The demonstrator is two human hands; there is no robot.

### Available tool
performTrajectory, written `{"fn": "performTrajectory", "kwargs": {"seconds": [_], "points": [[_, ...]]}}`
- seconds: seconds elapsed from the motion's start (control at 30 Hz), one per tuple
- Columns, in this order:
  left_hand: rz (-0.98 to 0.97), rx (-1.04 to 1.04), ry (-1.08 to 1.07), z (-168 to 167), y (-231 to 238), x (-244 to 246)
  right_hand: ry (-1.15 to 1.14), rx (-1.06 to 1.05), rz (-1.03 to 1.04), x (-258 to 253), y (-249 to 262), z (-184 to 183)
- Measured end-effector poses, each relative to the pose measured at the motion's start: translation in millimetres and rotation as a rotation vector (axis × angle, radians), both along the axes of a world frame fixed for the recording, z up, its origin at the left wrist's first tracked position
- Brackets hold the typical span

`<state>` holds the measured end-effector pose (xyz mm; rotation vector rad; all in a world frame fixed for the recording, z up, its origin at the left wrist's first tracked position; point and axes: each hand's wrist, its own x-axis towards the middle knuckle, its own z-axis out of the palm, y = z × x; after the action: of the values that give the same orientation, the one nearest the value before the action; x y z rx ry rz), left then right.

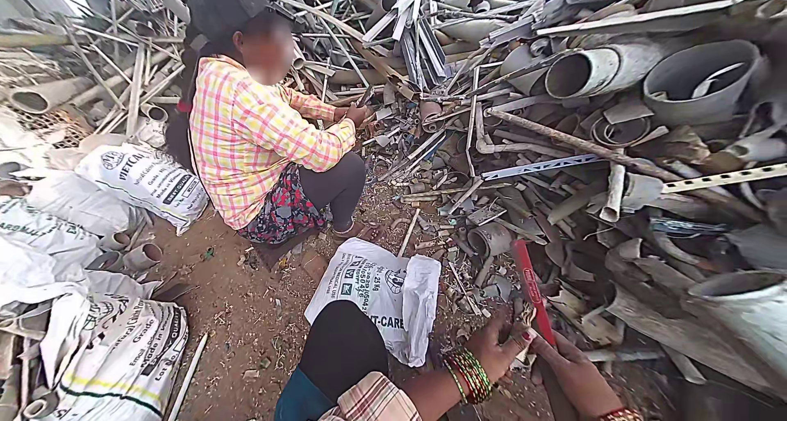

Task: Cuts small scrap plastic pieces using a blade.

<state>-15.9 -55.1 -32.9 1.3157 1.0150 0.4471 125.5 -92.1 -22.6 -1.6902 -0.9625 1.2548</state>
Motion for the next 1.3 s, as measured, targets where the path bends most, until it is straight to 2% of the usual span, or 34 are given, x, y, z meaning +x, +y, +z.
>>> {"fn": "performTrajectory", "kwargs": {"seconds": [0.13,0.27,0.4,0.53,0.77,1.03,1.2,1.3], "points": [[0.113,-0.034,-0.07,5,2,-1,0.005,0.024,-0.022,2,3,-2],[0.353,-0.14,-0.241,0,6,0,0.006,-0.006,-0.034,-1,3,-2],[0.591,-0.217,-0.443,8,14,-6,0.02,-0.063,0.079,-3,0,-2],[0.742,-0.267,-0.539,12,25,-12,0.063,-0.118,0.226,-8,-5,-6],[0.733,-0.271,-0.542,10,22,-8,0.151,-0.106,0.145,-20,-8,-4],[0.721,-0.346,-0.699,6,13,-3,0.222,-0.092,0.085,-26,-7,4],[0.744,-0.295,-0.675,6,9,0,0.21,-0.117,0.01,-30,-7,3],[0.712,-0.173,-0.588,9,5,-1,0.2,-0.171,-0.01,-33,-6,3]]}}
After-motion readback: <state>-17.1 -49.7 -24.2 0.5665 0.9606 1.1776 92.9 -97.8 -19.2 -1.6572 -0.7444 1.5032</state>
